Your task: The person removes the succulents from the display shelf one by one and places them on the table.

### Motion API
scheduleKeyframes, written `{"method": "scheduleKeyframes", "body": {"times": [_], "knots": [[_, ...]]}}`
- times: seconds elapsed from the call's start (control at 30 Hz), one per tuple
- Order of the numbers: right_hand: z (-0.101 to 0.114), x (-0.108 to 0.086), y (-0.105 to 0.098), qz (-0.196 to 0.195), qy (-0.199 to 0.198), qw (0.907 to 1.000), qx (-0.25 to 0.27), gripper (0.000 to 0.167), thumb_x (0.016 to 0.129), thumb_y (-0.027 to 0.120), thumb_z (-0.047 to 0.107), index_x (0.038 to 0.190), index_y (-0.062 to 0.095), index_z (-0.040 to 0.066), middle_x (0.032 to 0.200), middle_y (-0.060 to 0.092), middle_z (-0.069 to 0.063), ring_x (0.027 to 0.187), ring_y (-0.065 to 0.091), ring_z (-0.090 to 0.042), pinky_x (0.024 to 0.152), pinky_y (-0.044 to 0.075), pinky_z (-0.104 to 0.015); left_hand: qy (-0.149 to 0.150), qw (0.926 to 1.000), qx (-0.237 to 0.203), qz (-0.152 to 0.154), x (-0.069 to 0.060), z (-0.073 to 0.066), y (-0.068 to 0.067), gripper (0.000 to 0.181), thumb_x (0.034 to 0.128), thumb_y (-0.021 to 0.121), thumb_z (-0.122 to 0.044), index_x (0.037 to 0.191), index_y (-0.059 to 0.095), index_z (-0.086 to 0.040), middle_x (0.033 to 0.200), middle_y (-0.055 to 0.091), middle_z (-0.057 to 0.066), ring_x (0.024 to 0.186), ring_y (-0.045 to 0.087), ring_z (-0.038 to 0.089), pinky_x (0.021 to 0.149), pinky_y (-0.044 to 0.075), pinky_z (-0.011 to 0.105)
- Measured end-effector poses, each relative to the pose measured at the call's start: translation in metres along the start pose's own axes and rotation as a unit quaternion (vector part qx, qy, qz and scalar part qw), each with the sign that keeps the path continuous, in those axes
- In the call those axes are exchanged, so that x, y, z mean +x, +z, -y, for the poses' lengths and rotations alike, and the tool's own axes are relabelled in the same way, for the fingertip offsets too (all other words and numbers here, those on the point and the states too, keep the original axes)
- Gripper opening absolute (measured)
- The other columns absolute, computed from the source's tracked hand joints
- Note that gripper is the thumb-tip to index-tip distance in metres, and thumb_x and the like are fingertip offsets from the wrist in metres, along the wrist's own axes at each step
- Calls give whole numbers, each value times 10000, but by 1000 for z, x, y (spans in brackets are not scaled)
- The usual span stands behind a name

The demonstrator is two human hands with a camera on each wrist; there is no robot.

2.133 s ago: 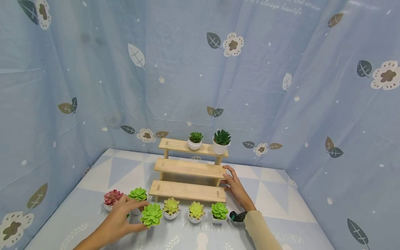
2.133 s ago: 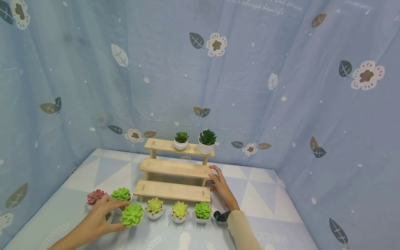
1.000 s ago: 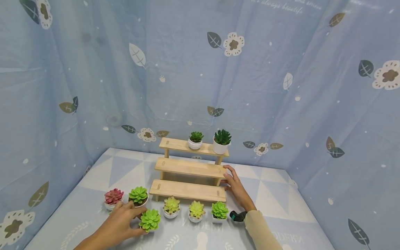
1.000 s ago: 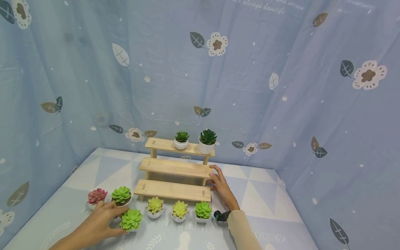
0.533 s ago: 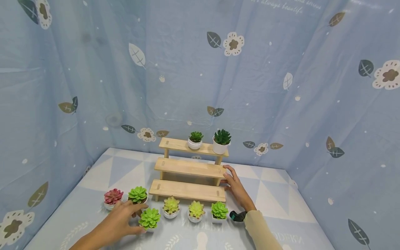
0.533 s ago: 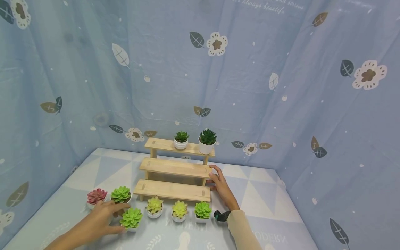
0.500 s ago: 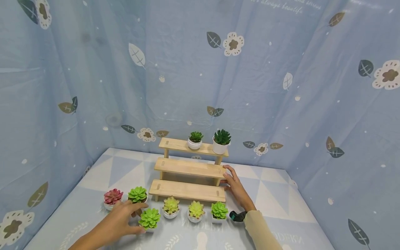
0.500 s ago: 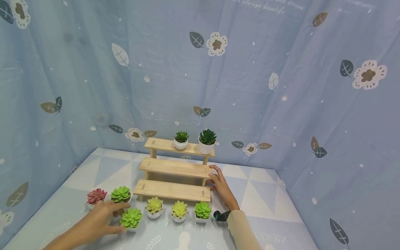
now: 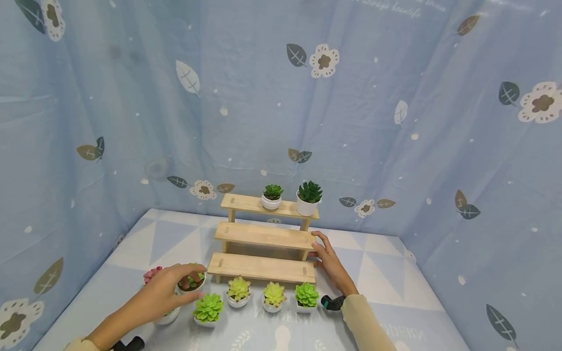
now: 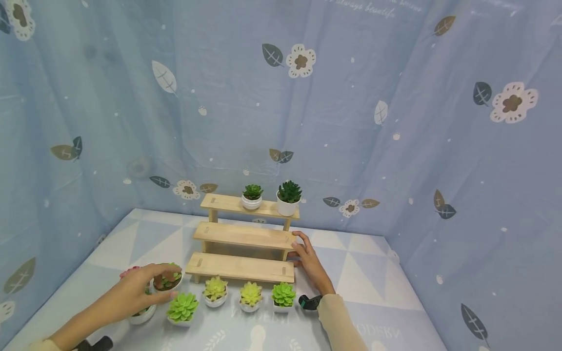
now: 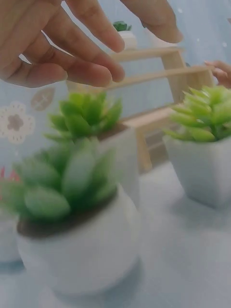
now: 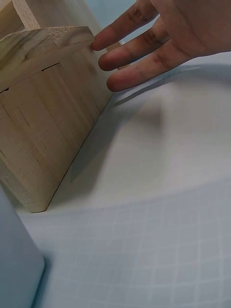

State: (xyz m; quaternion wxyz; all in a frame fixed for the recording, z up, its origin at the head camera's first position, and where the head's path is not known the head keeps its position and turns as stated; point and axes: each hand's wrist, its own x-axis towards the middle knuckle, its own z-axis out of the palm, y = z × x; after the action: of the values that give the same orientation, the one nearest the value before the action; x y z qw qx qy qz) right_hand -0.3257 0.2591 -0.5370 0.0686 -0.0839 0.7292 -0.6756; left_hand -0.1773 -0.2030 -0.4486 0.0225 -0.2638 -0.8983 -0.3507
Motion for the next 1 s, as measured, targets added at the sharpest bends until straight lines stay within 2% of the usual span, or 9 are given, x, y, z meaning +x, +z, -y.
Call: {"method": "scheduleKeyframes", "body": {"times": [0.23, 0.4, 0.53, 0.7, 0.93, 1.0], "knots": [[-2, 0, 0, 40, -17, 10000, 13, 531, 1054, 538, 516, 1527, 372, 343, 1414, 522, -179, 1165, 590, -344, 833, 522, -408, 100, 9985, 252, -483, 24, -5, -10, 380, 960, 761, -292, 1305, 667, -165, 1026, 682, -101, 792, 590, 11, 580, 477, 261], [-2, 0, 1, -16, -12, 10000, -1, 536, 1057, 536, 510, 1533, 365, 335, 1414, 521, -188, 1165, 591, -350, 837, 523, -404, 444, 9978, 152, -477, 42, -7, -12, 343, 995, 713, -328, 1293, 666, -163, 1003, 684, -119, 797, 597, 31, 603, 486, 271], [-1, 0, 2, -34, 14, 10000, 4, 539, 1055, 543, 503, 1535, 367, 333, 1422, 514, -196, 1171, 593, -345, 849, 520, -404, 457, 9978, 118, -457, 52, -4, -14, 328, 994, 717, -320, 1283, 673, -171, 987, 673, -133, 792, 588, 28, 628, 494, 275], [1, 1, 0, -48, 13, 10000, -28, 559, 1055, 543, 499, 1546, 351, 314, 1421, 503, -211, 1161, 590, -337, 847, 520, -407, 572, 9958, 69, -714, 69, -1, -20, 286, 996, 719, -254, 1265, 675, -165, 1001, 681, -109, 803, 604, 49, 677, 513, 289], [0, 2, -1, 62, 29, 10000, -30, 557, 1046, 541, 531, 1536, 350, 347, 1448, 482, -196, 1164, 602, -299, 864, 520, -409, 338, 9948, -119, -948, 88, -2, -28, 253, 1003, 710, -276, 1244, 679, -205, 999, 686, -109, 810, 621, 80, 702, 511, 297], [-1, 1, -1, 110, -15, 9999, -35, 567, 1049, 533, 532, 1543, 339, 334, 1453, 469, -206, 1160, 600, -297, 870, 520, -414, 351, 9944, -147, -982, 95, -4, -28, 256, 1009, 702, -275, 1251, 678, -194, 1009, 686, -100, 817, 620, 86, 711, 510, 306]]}}
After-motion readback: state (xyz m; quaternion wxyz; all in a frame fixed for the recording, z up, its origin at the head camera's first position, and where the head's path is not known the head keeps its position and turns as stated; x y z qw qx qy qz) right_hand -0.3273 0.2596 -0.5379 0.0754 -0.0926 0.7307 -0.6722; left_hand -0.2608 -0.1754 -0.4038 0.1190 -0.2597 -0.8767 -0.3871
